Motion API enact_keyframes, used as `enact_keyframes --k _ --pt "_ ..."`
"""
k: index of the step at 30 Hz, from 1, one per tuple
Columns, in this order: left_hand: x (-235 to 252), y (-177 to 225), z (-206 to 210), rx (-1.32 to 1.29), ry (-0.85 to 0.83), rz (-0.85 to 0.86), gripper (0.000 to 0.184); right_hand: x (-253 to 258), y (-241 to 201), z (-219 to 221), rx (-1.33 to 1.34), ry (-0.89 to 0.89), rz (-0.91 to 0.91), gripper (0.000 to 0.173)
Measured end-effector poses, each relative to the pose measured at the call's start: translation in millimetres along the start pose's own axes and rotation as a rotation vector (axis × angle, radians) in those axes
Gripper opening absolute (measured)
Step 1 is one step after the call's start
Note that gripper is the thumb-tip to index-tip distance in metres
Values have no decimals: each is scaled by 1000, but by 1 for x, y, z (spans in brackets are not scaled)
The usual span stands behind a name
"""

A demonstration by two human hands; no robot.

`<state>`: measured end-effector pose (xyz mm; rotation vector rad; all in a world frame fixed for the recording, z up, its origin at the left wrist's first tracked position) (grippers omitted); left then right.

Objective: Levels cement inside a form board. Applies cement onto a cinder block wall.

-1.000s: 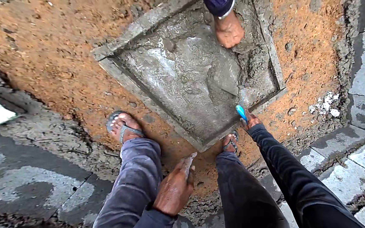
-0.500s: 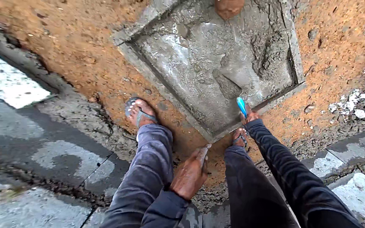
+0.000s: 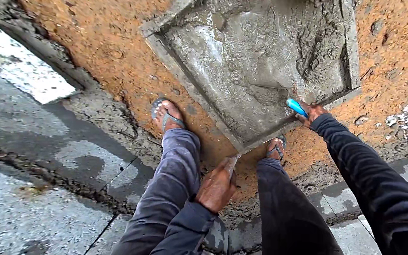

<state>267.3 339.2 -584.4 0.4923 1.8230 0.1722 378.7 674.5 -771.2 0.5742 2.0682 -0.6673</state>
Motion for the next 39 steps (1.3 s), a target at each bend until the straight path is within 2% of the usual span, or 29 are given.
enact_keyframes --k 3,5,7,10,12,14,16,18,21,24,28,33,36,39 --pt "0 -1 7 7 -1 3 45 -39 36 8 179 164 61 59" --pt "-1 1 11 4 -22 11 44 -58 40 29 363 184 287 64" --pt "0 3 12 3 -45 11 44 -62 19 63 579 215 449 62" --pt "4 4 8 -4 -44 -7 45 -50 -51 109 775 172 512 62" --pt "6 2 9 6 -46 -15 46 -42 -82 123 733 112 483 67" --pt "7 -1 11 18 -68 -26 47 -42 -89 125 626 43 394 70" --pt "7 -3 9 23 -48 -19 47 -53 -77 116 630 50 265 68" --pt "4 -4 4 19 -2 -5 46 -70 -47 108 705 80 188 64" --pt "-1 0 -1 13 55 36 47 -90 1 113 873 38 356 52" --pt "-5 9 -6 7 76 79 46 -91 8 133 1064 -30 533 42" --pt "-8 9 -19 3 127 113 48 -46 -51 146 1266 -97 475 41" --pt "-7 -10 -37 -24 124 82 49 21 -137 126 1377 -201 321 43" --pt "-10 -30 -58 -110 198 53 49 25 -167 112 1366 -194 210 40" --pt "-23 -54 -68 -211 271 24 50 -3 -193 81 1319 -183 168 40"
Point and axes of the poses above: each hand's wrist, its own x-axis towards the middle knuckle, its own z-axis out of the palm, y = z × x, the point moved 10 cm from there along x, towards the middle knuckle, and after that the axes turned 2 degrees about -z, right-handed, at the moved point
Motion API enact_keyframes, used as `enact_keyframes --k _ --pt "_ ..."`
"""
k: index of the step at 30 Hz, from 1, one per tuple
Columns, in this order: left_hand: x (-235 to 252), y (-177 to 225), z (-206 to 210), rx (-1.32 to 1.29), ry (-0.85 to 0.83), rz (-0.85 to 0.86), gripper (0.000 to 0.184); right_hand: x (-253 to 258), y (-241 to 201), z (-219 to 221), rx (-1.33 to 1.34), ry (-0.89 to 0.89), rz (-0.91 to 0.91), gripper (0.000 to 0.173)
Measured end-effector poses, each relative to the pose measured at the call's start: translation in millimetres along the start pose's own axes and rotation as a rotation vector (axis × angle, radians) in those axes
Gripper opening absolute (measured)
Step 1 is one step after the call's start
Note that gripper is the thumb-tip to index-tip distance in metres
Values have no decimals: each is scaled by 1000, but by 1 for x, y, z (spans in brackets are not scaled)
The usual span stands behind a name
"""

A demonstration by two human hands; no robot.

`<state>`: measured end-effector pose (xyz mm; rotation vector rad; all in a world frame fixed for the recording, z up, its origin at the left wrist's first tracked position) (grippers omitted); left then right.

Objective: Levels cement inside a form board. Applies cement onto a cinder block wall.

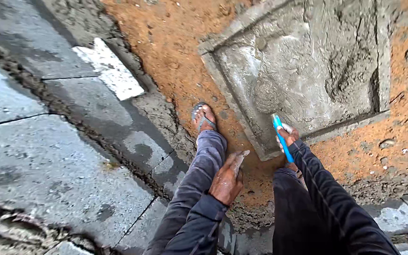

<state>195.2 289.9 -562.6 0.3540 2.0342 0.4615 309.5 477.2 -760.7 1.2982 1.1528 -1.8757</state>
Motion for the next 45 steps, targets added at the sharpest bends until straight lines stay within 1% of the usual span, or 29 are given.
enact_keyframes --k 2,4,6,8,10,13,16,18,22,24,26,28,29,35,37,39,42,45 --pt "-18 -7 -14 -76 51 -12 52 -38 -29 11 -47 23 -22 42" --pt "-47 -7 -34 -142 107 -32 52 -85 -63 21 -152 63 -53 43" --pt "-86 -9 -67 -214 188 -84 52 -132 -103 49 -277 107 -95 43" --pt "-131 -19 -103 -266 297 -141 50 -173 -136 79 -375 135 -174 43" --pt "-176 -35 -135 -275 396 -192 48 -208 -160 110 -390 163 -176 45" --pt "-237 -63 -166 -287 440 -314 48 -253 -195 168 -378 155 -126 47" --pt "-284 -91 -190 -349 427 -437 48 -283 -234 247 -390 79 -89 52" --pt "-306 -101 -207 -410 416 -477 48 -297 -261 304 -378 28 -90 53" --pt "-336 -115 -236 -475 477 -506 46 -306 -319 432 -357 -85 -131 53" --pt "-343 -121 -247 -513 461 -527 45 -303 -347 497 -346 -132 -158 53" --pt "-348 -123 -255 -551 459 -538 44 -299 -373 555 -380 -137 -169 51" --pt "-351 -125 -260 -582 459 -543 43 -292 -393 606 -421 -120 -160 43" --pt "-353 -126 -263 -590 457 -548 43 -286 -399 628 -425 -105 -168 42" --pt "-351 -133 -267 -670 359 -594 42 -241 -415 751 -385 -61 -226 47" --pt "-350 -132 -271 -684 346 -589 42 -233 -422 775 -543 -14 -254 50" --pt "-349 -136 -272 -685 349 -573 41 -243 -432 785 -734 48 -264 59" --pt "-348 -135 -269 -677 362 -510 41 -251 -427 777 -846 78 -307 72" --pt "-342 -135 -267 -649 344 -471 41 -247 -420 765 -853 32 -331 78"
Point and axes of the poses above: each hand's wrist, its own x-axis towards the middle knuckle, its own z-axis out of the palm, y = z × x, the point moved 10 cm from there along x, towards the middle knuckle, and after that the axes turned 2 degrees about -z, right-handed, at the moved point
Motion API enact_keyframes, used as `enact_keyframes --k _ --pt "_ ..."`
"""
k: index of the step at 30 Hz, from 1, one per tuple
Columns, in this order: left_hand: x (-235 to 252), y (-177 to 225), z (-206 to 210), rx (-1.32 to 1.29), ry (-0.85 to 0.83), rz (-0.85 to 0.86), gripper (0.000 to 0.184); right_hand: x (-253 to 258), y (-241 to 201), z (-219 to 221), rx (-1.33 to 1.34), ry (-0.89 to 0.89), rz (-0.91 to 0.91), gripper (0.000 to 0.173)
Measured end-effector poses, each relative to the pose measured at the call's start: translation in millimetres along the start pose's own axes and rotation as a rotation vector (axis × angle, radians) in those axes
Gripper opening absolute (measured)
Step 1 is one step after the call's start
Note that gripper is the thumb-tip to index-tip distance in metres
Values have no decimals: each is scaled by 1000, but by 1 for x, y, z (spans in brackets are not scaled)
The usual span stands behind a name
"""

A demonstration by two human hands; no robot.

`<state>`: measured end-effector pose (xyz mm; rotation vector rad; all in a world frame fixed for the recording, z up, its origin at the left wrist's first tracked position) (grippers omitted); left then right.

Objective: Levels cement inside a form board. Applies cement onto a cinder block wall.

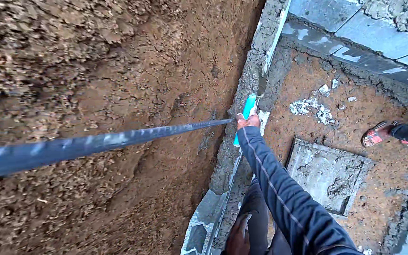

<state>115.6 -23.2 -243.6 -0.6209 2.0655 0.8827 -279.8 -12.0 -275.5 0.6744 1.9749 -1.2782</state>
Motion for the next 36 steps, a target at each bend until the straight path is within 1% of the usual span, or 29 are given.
enact_keyframes --k 3,5,7,8,9,10,12,13,14,16,18,19,20,23,24,26,28,30,32,34,36 --pt "6 10 1 2 5 35 41 -4 13 8 14 -72 -51 75" --pt "7 22 -1 36 -25 48 41 -8 23 12 84 -78 -75 73" --pt "6 30 3 119 -48 66 42 -9 35 10 93 -96 -106 84" --pt "7 32 8 157 -64 70 40 -9 42 7 98 -119 -114 85" --pt "10 37 12 182 -64 83 40 -8 49 2 124 -126 -146 84" --pt "15 44 16 208 -50 119 39 -9 56 -9 162 -103 -216 82" --pt "29 55 24 237 -5 207 39 -18 83 -45 250 18 -384 80" --pt "37 60 30 247 10 226 40 -27 106 -71 291 73 -419 78" --pt "45 62 38 256 10 229 41 -38 136 -97 309 71 -374 76" --pt "66 64 60 267 -2 236 43 -59 225 -139 269 -108 -65 77" --pt "91 69 92 262 15 260 44 -62 342 -166 366 73 -73 67" --pt "103 74 110 263 19 270 44 -61 401 -176 393 126 -30 63" --pt "117 82 132 267 14 278 44 -60 455 -189 408 141 66 60" --pt "151 103 211 290 -44 314 45 -54 604 -220 439 136 467 55" --pt "160 104 240 301 -70 330 44 -50 649 -227 457 162 554 55" --pt "180 102 297 312 -128 404 44 -22 723 -241 475 196 618 54" --pt "190 92 342 334 -220 437 44 9 774 -247 510 199 638 53" --pt "197 81 369 376 -297 431 45 45 798 -250 534 173 630 52" --pt "201 79 382 434 -329 426 45 75 803 -250 529 151 613 51" --pt "207 84 386 454 -320 450 44 97 794 -253 496 111 567 51" --pt "211 84 384 459 -306 449 43 103 776 -256 484 107 416 53"
Point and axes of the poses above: each hand's wrist, its own x-axis towards the middle knuckle, its own z-axis out of the palm, y = z × x, the point moved 10 cm from there along x, towards the middle knuckle, and after that the axes turned 2 degrees about -z, right-handed, at the moved point
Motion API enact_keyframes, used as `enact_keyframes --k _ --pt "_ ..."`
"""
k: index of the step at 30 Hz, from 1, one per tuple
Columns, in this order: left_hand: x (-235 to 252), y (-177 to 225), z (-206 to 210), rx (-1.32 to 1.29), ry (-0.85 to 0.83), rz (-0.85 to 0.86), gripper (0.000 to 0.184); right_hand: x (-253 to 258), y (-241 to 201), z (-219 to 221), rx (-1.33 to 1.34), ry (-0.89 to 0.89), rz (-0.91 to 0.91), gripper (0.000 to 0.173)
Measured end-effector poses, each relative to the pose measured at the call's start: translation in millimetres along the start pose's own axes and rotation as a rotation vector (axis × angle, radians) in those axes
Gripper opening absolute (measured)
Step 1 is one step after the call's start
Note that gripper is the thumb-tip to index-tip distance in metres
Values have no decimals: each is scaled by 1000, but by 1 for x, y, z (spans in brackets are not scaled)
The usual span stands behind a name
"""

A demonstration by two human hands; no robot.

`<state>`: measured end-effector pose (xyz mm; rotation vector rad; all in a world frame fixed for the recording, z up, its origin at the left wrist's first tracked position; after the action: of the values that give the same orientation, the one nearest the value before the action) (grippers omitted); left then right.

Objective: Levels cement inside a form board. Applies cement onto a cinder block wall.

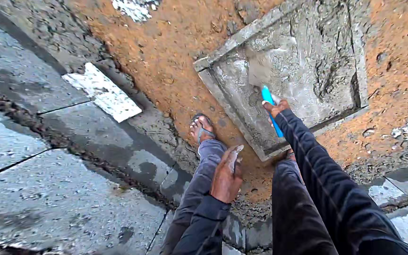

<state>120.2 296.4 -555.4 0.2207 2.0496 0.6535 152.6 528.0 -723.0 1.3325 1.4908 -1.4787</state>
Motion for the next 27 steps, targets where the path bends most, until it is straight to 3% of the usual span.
enact_keyframes --k 3,6,11,16,18,20,23,27 --pt "2 -4 1 23 -7 -1 42 -23 -6 3 -12 -36 -171 61" --pt "1 -6 12 34 -63 -21 45 -46 34 -10 -57 35 -21 60" --pt "5 -8 16 70 -80 -37 45 -76 110 -17 -316 63 61 56" --pt "7 -9 17 105 -80 -51 47 -86 138 11 -686 -74 202 69" --pt "4 -8 15 134 -52 -14 46 -84 136 32 -615 -116 207 71" --pt "5 -1 22 149 -56 55 43 -84 137 26 -445 -45 209 72" --pt "5 2 32 184 -73 71 42 -93 149 -16 -253 177 261 67" --pt "3 13 40 224 -79 93 42 -103 202 -83 33 407 391 60"
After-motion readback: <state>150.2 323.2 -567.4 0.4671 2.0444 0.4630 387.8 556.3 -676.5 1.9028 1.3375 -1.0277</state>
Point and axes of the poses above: each hand's wrist, its own x-axis towards the middle knuckle, its own z-axis out of the palm, y = z × x, the point moved 10 cm from there along x, towards the middle knuckle, and after that the axes turned 2 degrees about -z, right-handed, at the moved point
